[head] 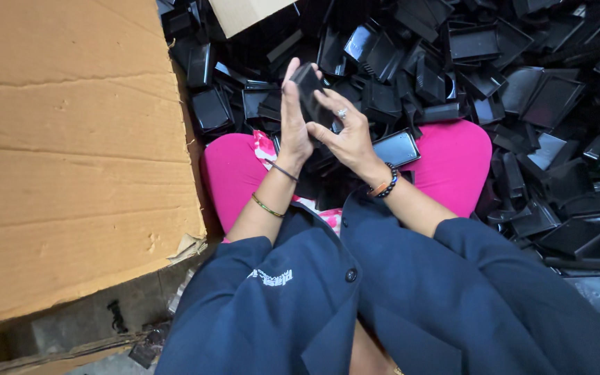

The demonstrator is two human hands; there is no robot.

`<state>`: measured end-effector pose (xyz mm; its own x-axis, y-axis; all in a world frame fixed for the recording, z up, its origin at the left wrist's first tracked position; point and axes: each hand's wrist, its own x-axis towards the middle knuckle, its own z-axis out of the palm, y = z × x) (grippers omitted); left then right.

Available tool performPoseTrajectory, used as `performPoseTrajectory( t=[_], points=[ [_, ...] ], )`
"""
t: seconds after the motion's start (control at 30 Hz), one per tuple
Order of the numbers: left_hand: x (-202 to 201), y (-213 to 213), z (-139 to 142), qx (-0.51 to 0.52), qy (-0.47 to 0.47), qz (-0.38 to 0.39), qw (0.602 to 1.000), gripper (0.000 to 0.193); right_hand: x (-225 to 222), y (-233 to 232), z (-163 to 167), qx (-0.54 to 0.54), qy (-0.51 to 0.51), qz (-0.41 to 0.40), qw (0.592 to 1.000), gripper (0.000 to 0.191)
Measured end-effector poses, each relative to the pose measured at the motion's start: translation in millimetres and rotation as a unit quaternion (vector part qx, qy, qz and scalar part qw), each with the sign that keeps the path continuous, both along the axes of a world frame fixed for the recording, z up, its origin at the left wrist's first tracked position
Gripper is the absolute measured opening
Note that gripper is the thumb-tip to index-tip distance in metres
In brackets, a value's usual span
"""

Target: The person sits cross-legged on the floor and repeatedly picks up small black plastic cases from a large pile, opens them, and places them back into the pile. The person handles the cases one at a time throughout the clip.

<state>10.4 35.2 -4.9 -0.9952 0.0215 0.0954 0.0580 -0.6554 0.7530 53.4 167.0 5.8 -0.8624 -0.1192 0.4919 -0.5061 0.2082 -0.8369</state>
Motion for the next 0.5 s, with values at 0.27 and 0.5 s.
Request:
performPoseTrajectory(
  t=[0.27,0.5],
  points=[
    [12.7,-20.2,4.4,-0.043,-0.004,0.02,0.999,0.05,-12.4,15.0,-44.1,-0.323,-0.324,0.179,0.871,0.046],
    [27.6,-42.5,34.8,-0.027,0.081,-0.017,0.996,0.049,3.2,-5.7,50.8,-0.167,-0.209,0.131,0.955,0.043]
  ],
)
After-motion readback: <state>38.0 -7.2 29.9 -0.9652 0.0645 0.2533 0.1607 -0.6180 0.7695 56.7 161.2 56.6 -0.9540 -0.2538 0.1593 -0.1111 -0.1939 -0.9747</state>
